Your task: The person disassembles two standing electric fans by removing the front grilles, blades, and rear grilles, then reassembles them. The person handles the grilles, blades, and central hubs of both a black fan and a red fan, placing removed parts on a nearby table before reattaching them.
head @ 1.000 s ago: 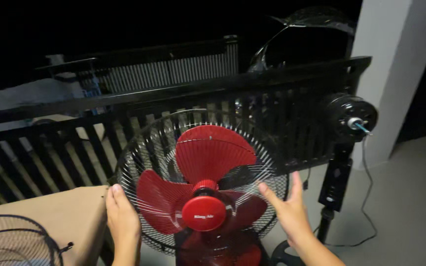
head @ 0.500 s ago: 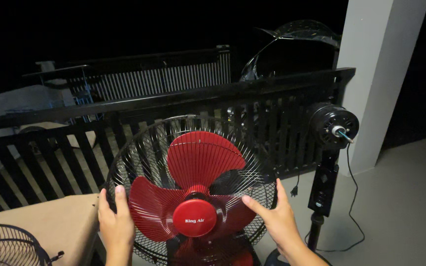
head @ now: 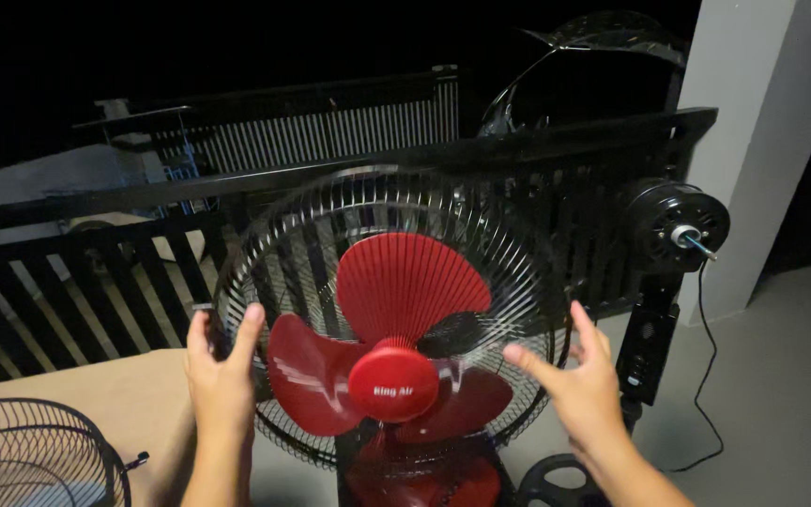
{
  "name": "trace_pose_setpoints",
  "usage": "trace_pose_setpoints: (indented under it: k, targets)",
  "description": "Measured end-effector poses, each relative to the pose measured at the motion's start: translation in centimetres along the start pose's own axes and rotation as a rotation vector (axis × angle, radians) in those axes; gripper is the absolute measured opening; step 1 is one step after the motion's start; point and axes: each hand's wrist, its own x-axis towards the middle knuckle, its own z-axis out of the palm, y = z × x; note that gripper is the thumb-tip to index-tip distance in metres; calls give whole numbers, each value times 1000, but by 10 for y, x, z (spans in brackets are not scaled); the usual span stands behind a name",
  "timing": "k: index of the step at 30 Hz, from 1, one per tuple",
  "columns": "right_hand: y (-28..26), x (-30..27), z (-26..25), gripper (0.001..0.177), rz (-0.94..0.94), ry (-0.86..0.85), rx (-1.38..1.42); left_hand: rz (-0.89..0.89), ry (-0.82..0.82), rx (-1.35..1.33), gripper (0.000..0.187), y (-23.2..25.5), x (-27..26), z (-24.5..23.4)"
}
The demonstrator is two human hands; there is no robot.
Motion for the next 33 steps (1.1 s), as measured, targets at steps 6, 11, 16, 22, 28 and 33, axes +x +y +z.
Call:
trace_pose_setpoints:
  k: [6, 11, 16, 22, 28, 33]
  targets:
    - [-22, -3, -21, 112, 116, -39, -20, -4, 67, 126, 97, 13, -13, -5]
    - [-15, -14, -33, 113, 122, -42, -134, -66, 40, 68, 91, -4, -43, -11]
    - [-16, -11, -46, 104, 101, -29, 8, 82, 51, -40, 84, -2, -54, -18]
    - [-85, -9, -96, 74, 76, -187, 548, -12, 51, -459, 65, 58, -65, -54]
    - [-191, -29, -103, 91, -185, -481, 669, 8, -62, -729, 76, 161, -86, -111]
    - [-229, -50, -91, 91, -200, -695, 903, -82, -34, -666, 104, 209, -90, -181]
